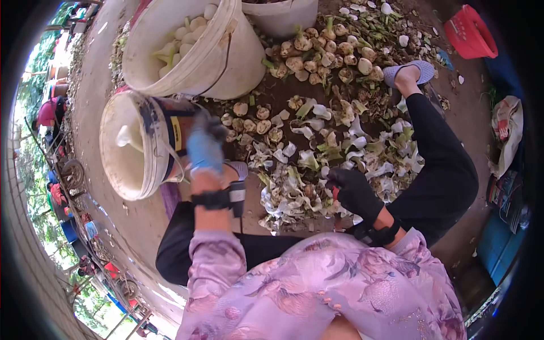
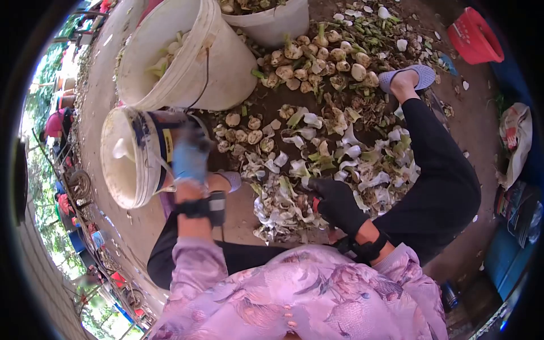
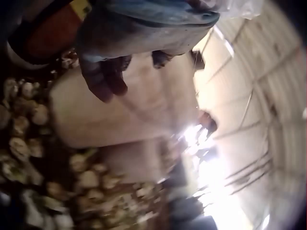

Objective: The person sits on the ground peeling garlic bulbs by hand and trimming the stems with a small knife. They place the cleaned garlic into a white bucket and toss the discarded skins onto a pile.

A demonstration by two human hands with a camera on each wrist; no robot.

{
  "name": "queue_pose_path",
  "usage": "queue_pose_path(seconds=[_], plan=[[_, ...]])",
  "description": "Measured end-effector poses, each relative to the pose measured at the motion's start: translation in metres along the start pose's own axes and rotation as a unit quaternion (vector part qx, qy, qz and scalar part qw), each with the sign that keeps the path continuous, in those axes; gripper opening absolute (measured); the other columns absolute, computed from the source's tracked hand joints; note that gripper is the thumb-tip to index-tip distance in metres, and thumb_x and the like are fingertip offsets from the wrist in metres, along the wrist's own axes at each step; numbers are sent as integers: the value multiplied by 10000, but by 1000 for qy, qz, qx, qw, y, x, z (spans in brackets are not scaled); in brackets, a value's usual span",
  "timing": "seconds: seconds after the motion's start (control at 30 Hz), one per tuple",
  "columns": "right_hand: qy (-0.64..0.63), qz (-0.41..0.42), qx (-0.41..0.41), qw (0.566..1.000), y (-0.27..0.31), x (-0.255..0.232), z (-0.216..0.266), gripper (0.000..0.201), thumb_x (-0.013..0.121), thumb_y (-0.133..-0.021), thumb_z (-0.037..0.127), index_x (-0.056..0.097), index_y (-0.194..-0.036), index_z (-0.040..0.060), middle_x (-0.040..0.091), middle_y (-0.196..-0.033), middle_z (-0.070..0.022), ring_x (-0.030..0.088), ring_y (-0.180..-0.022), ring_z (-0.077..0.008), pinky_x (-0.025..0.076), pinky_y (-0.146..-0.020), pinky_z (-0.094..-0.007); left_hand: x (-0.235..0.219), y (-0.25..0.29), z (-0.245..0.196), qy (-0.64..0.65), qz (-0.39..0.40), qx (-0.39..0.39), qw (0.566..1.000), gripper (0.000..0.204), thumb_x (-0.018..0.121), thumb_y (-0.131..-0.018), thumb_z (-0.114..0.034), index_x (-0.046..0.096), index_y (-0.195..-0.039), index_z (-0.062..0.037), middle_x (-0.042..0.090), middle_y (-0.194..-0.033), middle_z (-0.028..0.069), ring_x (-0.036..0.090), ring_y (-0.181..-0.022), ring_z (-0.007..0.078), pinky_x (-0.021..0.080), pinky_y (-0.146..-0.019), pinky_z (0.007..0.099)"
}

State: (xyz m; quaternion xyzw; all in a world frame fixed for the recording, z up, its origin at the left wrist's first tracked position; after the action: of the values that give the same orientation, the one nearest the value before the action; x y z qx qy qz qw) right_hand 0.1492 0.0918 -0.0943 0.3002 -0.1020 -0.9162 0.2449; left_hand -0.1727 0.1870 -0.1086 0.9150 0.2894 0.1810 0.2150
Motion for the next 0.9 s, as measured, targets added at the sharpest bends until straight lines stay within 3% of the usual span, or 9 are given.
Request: queue_pose_path(seconds=[0.07, 0.13, 0.3, 0.47, 0.53, 0.63, 0.73, 0.83, 0.9], plan=[[-28, 44, 19, 998, -8, 7, -9, 328, 557, -689, 116, 580, -1016, 97, 603, -863, -138, 577, -785, -325, 450, -671, -361, -20, -55, 70, -206, -49, -5, 977, 297, 595, -780, -231, 537, -997, -37, 561, -711, 73, 513, -594, 159, 461, -581, 282], [-64, 68, 97, 991, -9, 17, -25, 414, 557, -703, 121, 523, -1115, 118, 605, -897, -135, 579, -804, -327, 453, -689, -365, -18, -93, 88, -546, -126, 163, 812, 480, 620, -698, -238, 514, -1099, 3, 605, -934, 202, 590, -860, 315, 463, -741, 386], [-47, 15, 9, 999, -25, 5, -16, 280, 537, -800, 199, 548, -1061, 97, 602, -929, -133, 579, -840, -299, 457, -705, -351, 23, -128, 107, -781, -2, 44, 624, 537, 636, -667, -331, 512, -1124, -78, 570, -1020, 212, 543, -934, 372, 441, -786, 420], [-159, 8, 92, 983, -32, -3, -22, 217, 566, -796, 201, 593, -972, 77, 612, -884, -101, 590, -797, -200, 454, -704, -295, 12, -148, 110, -642, 190, 191, 718, 443, 597, -719, -166, 476, -1137, -83, 600, -933, 170, 593, -860, 285, 477, -715, 388], [-198, -3, 116, 973, -30, -7, -21, 210, 579, -795, 210, 601, -948, 69, 615, -857, -87, 585, -775, -155, 451, -701, -272, 34, -72, 106, -175, 224, -133, 949, 445, 558, -732, -28, 447, -1153, -116, 577, -940, 124, 584, -819, 234, 492, -685, 331], [-317, -34, 94, 943, -29, -12, -9, 269, 596, -806, 218, 564, -1007, 41, 594, -881, -35, 527, -767, -82, 438, -699, -242, 92, 31, 86, 113, 283, -155, 940, 446, 589, -725, 8, 431, -1115, -139, 524, -994, 96, 554, -834, 207, 492, -629, 289], [-503, -57, 45, 861, -23, -21, 2, 297, 598, -810, 197, 530, -1037, 17, 566, -913, -14, 503, -798, -83, 427, -722, -231, 105, 100, 79, -42, 279, -70, 957, 433, 646, -704, -9, 423, -1070, -69, 498, -995, 89, 518, -878, 163, 473, -685, 255], [-495, -56, 14, 867, -14, -31, 16, 270, 606, -791, 195, 546, -985, 16, 578, -847, -40, 509, -746, -85, 438, -661, -249, 119, 167, 54, -208, 291, 94, 929, 539, 734, -615, -24, 435, -1063, -24, 478, -1031, 70, 492, -921, 138, 437, -799, 249], [-215, -53, -12, 975, -3, -35, 39, 283, 578, -797, 211, 536, -1007, 25, 549, -805, -41, 512, -714, -116, 437, -587, -290, 119, 204, 42, -287, 306, 189, 888, 572, 782, -580, -95, 462, -1046, -8, 524, -997, 91, 535, -880, 155, 449, -786, 262]])
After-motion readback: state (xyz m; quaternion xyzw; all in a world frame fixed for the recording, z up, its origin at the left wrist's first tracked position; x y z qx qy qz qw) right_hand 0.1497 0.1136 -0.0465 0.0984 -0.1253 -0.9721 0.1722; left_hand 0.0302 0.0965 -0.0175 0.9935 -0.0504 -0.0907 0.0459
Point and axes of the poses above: each hand's wrist, its own y-axis away from the middle knuckle, its own x-axis out of the palm, z = x × y, the point moved 8 cm from there along -y, towards the middle knuckle
